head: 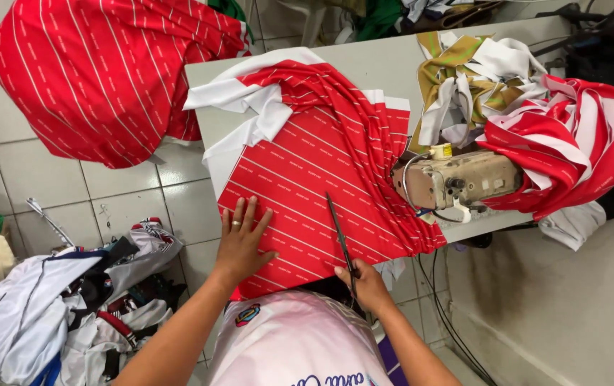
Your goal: Cutting long strips of red and white striped fabric using scissors on a work table in a factory setting.
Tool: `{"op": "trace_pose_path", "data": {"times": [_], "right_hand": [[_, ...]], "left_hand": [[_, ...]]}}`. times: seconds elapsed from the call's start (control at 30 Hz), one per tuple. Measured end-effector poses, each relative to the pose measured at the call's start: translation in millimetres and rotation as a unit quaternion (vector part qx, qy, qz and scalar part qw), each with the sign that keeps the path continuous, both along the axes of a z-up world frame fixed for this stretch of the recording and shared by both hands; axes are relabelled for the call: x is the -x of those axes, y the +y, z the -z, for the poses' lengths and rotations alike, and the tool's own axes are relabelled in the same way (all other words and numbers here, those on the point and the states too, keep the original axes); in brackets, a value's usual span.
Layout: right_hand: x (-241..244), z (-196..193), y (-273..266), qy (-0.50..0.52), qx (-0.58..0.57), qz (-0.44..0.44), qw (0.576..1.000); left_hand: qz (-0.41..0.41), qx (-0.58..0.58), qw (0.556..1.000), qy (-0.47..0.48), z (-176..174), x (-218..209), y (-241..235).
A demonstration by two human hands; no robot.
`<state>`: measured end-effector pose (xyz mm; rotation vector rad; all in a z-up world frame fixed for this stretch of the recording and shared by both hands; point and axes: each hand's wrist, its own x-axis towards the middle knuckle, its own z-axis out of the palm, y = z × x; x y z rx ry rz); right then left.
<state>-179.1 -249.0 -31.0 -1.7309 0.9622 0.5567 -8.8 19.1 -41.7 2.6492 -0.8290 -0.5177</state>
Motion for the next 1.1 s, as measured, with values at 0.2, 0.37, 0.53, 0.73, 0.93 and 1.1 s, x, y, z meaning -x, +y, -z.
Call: {"op": "trace_pose_path", "data": {"times": [0.2, 0.37, 0.53, 0.73, 0.93, 1.1], "right_hand": [[1.8, -31.6, 16.4, -0.012, -0.011, 0.019, 1.000], [4.6, -39.1, 12.2, -0.002, 0.069, -0.025, 0.997], [5.9, 1.9, 10.5, -0.135, 0.268, -0.055, 0.952], [-0.2, 26.3, -38.5, -0.313, 0.400, -0.207, 0.836], [-23.3, 24.6, -168.0, 0.029, 0.329, -0.272, 0.904], [-10.4, 21.3, -156.0, 0.009, 0.315, -0.270, 0.910]], "left_hand": [[0.008, -0.041, 0.998, 0.051, -9.6, -1.7, -3.3], [0.019, -0.071, 0.996, 0.053, -15.6, -2.0, -9.5], [0.005, -0.057, 0.997, 0.045, -21.3, -13.4, -30.8], [-0.009, 0.012, 0.999, -0.030, -22.7, -83.0, -84.4], [-0.002, -0.134, 0.991, -0.017, -26.7, -178.5, -129.1], [-0.021, -0.123, 0.992, 0.004, -28.2, -226.0, -133.6]]}}
